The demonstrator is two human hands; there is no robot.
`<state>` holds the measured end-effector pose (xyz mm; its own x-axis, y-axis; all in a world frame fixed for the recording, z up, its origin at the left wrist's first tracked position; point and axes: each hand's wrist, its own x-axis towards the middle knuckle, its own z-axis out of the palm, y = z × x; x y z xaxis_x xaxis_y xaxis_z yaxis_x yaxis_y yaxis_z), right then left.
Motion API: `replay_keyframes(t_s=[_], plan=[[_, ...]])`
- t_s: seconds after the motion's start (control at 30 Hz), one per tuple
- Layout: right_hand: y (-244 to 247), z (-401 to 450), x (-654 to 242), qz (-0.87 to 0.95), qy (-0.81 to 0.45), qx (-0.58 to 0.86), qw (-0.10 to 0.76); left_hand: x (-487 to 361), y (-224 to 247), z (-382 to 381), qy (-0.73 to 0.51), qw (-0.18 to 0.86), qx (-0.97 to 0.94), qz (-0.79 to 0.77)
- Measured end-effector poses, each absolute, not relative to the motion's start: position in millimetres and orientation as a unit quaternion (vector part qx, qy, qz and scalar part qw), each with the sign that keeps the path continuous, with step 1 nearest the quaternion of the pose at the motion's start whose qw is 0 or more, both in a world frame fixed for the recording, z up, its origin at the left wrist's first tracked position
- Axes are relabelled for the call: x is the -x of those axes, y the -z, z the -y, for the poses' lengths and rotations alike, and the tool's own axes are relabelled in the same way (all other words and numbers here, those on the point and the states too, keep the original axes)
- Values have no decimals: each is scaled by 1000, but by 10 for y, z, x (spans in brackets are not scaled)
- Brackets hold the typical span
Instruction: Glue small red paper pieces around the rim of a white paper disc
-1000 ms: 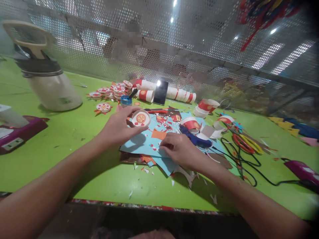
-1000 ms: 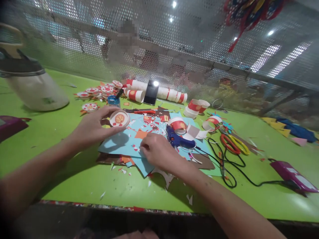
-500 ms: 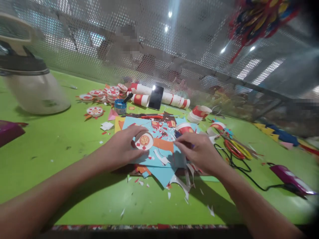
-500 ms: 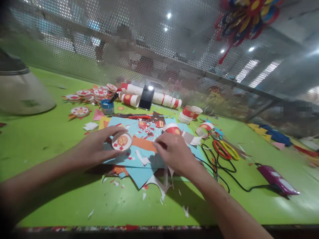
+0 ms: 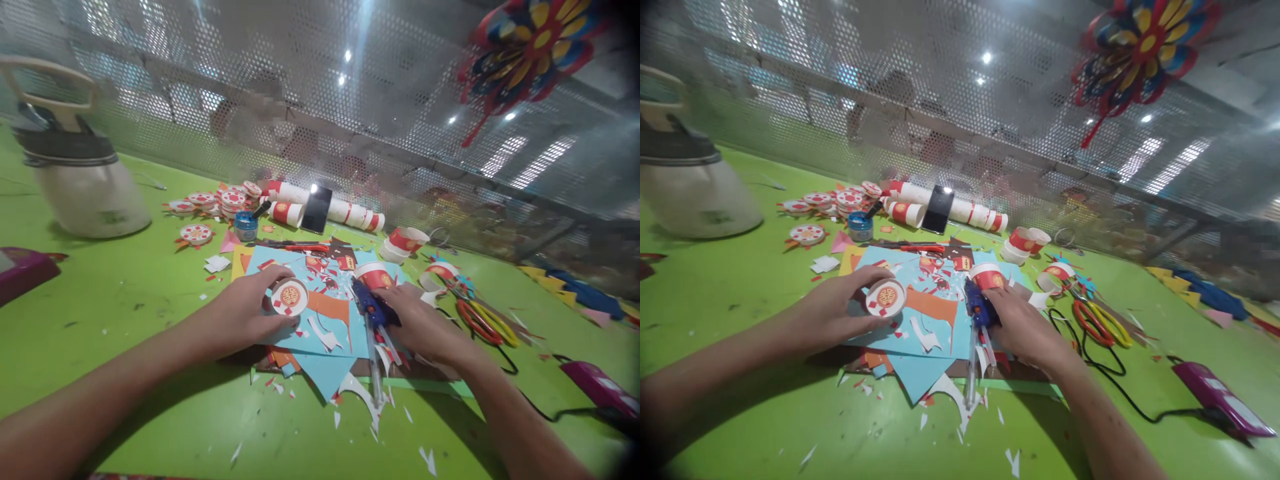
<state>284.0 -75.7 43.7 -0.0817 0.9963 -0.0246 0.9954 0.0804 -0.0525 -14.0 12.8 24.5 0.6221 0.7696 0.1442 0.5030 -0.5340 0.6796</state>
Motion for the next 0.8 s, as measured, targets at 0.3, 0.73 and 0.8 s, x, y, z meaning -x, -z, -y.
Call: replay_keyframes(t_s=[0.3, 0.73, 0.8], plan=[[-365, 786, -3015, 744, -16, 661, 98, 151, -158, -165, -244, 295, -848, -367], [-438, 1067, -3301, 669, -90, 699, 235, 152, -151, -148, -235, 301, -847, -370], [-406, 1092, -3294, 681, -90, 688, 233, 154, -186, -133, -230, 304, -846, -373]])
